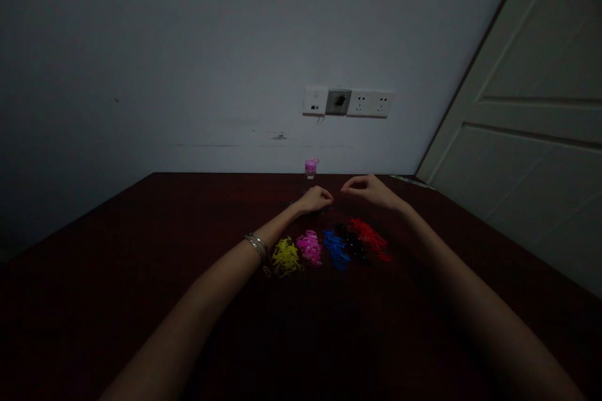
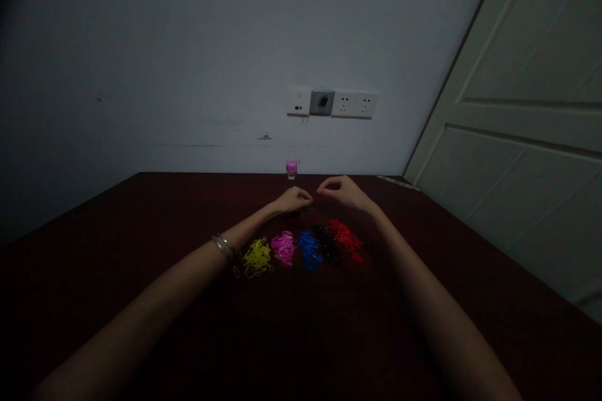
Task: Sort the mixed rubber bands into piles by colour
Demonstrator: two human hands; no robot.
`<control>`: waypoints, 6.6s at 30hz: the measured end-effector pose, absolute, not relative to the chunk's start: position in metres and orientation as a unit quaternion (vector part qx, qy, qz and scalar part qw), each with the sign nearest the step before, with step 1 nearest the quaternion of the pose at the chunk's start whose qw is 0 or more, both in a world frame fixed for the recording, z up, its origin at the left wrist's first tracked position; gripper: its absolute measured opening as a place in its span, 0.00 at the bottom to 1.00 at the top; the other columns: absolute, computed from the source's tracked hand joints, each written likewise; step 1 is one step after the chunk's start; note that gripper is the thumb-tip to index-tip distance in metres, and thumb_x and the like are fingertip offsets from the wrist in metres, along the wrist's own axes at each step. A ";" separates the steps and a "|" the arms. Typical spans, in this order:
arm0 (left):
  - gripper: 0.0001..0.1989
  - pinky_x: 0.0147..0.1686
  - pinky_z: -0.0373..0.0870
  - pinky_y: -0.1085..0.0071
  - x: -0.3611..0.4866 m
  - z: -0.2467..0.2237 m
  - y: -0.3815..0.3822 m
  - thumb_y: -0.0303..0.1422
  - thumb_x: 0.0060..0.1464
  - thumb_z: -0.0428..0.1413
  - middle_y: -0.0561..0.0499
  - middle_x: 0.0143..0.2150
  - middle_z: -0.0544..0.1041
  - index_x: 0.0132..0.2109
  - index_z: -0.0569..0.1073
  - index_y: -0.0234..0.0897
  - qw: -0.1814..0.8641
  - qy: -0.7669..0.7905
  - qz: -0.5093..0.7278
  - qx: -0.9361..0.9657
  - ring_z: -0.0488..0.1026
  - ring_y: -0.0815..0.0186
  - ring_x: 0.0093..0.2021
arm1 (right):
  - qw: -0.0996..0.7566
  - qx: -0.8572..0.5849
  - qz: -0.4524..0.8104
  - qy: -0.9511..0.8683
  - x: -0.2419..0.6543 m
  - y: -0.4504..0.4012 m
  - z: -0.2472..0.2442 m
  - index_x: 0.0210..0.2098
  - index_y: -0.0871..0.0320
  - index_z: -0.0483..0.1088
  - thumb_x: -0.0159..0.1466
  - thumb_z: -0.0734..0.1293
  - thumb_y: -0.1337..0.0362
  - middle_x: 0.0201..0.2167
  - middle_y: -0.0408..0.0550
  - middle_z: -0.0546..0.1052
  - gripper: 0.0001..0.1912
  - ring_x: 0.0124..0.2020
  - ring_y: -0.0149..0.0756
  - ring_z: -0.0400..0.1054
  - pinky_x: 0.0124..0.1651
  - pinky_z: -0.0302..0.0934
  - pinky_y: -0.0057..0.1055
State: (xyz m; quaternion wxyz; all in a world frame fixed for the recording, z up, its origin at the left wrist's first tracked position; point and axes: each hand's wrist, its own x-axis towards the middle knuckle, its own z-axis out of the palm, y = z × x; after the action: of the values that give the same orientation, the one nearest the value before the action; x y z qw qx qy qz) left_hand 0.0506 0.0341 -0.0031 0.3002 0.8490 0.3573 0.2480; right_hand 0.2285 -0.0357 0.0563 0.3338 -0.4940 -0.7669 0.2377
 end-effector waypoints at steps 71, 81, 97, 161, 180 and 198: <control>0.13 0.22 0.51 0.76 -0.061 -0.013 0.050 0.35 0.39 0.58 0.52 0.20 0.69 0.29 0.76 0.28 0.368 0.405 0.247 0.800 0.58 0.75 0.21 | 0.237 -0.439 0.223 -0.838 0.191 -0.033 0.024 0.37 0.62 0.72 0.55 0.62 0.64 0.30 0.48 0.74 0.12 0.30 0.32 0.66 0.35 0.60 0.30; 0.10 0.25 0.55 0.76 -0.050 0.010 0.028 0.33 0.39 0.59 0.51 0.21 0.71 0.28 0.76 0.28 0.422 0.374 0.229 0.793 0.61 0.74 0.23 | 0.232 -0.436 0.234 -0.838 0.186 -0.035 0.022 0.41 0.63 0.70 0.55 0.61 0.66 0.31 0.49 0.74 0.15 0.30 0.31 0.66 0.34 0.59 0.29; 0.16 0.18 0.45 0.75 -0.027 0.017 0.013 0.39 0.41 0.57 0.55 0.19 0.64 0.34 0.75 0.29 0.477 0.335 0.207 0.786 0.52 0.77 0.18 | 0.248 -0.411 0.241 -0.843 0.180 -0.040 0.026 0.35 0.62 0.72 0.56 0.63 0.59 0.27 0.47 0.73 0.13 0.28 0.30 0.64 0.31 0.57 0.27; 0.17 0.26 0.58 0.76 -0.048 -0.001 0.044 0.38 0.44 0.53 0.49 0.26 0.73 0.33 0.76 0.26 0.342 0.414 0.269 0.799 0.63 0.72 0.25 | 0.091 -0.523 -0.125 -0.838 0.214 -0.022 -0.016 0.38 0.59 0.70 0.62 0.57 0.63 0.41 0.54 0.68 0.12 0.42 0.40 0.59 0.43 0.57 0.33; 0.12 0.26 0.57 0.76 -0.058 -0.009 0.051 0.33 0.39 0.56 0.52 0.24 0.73 0.31 0.77 0.30 0.306 0.397 0.188 0.845 0.63 0.72 0.24 | 0.074 -0.549 0.013 -0.832 0.267 -0.005 0.010 0.30 0.62 0.71 0.58 0.59 0.69 0.33 0.53 0.73 0.09 0.34 0.33 0.64 0.38 0.57 0.26; 0.07 0.23 0.56 0.77 -0.048 -0.005 0.038 0.27 0.36 0.54 0.54 0.20 0.70 0.26 0.75 0.30 0.299 0.400 0.121 0.858 0.62 0.73 0.22 | 0.080 -0.536 0.096 -0.835 0.268 -0.005 0.009 0.33 0.61 0.73 0.53 0.61 0.71 0.31 0.49 0.76 0.11 0.31 0.35 0.68 0.34 0.60 0.28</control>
State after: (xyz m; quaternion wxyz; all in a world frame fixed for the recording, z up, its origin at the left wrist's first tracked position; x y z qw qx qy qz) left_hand -0.0479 0.0377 -0.0053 0.2993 0.8579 0.3998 0.1211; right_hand 0.2677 -0.0050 0.0092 0.0796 -0.5364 -0.8347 0.0957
